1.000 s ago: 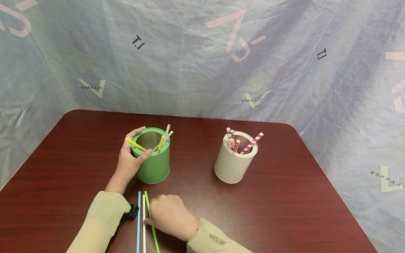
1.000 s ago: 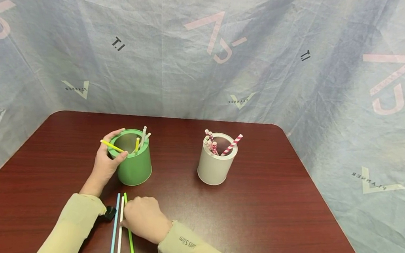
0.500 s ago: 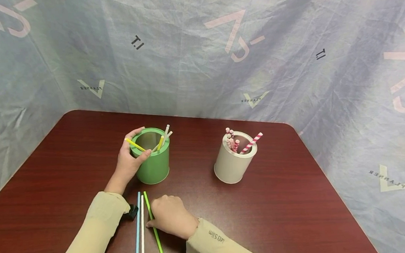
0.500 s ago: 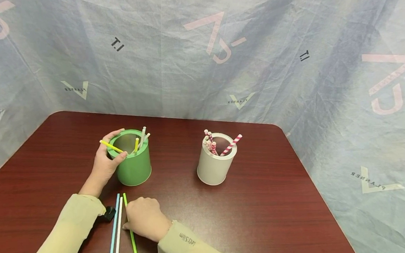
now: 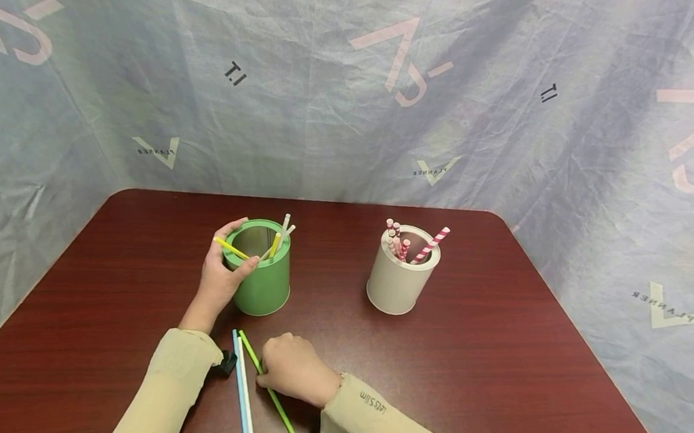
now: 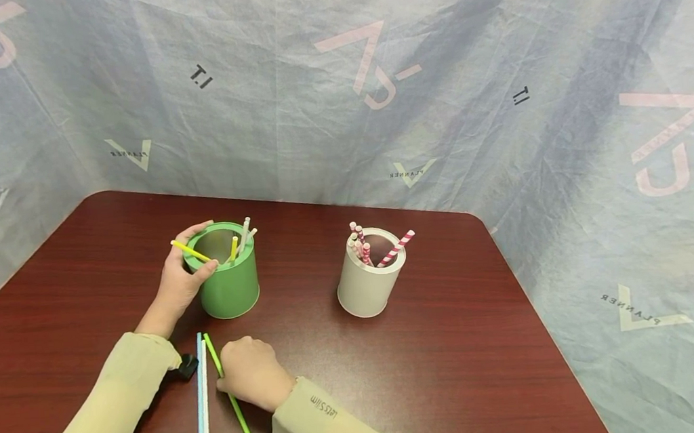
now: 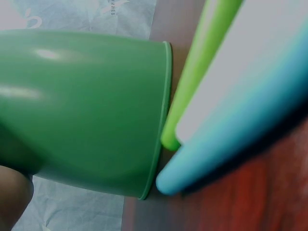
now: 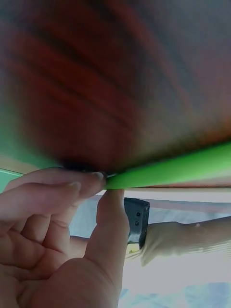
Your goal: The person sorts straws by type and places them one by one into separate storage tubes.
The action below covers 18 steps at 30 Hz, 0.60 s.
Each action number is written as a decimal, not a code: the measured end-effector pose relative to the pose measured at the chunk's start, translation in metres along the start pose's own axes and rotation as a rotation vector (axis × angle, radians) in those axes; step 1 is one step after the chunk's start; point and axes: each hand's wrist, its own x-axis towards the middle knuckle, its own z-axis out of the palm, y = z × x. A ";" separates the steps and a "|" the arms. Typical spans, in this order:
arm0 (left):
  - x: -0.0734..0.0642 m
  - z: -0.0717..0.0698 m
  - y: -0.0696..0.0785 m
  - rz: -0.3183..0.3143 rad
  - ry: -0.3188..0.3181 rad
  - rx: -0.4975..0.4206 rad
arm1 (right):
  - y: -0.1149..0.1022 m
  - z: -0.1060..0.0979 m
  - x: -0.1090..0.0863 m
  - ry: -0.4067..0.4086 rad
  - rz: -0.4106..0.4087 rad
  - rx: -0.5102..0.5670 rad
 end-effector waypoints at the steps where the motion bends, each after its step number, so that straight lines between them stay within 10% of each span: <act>1: 0.000 0.000 0.000 -0.001 0.000 -0.001 | 0.000 0.000 0.000 -0.003 -0.001 0.009; 18: 0.000 0.000 0.001 0.009 0.004 0.011 | 0.005 -0.003 0.000 -0.045 -0.008 0.140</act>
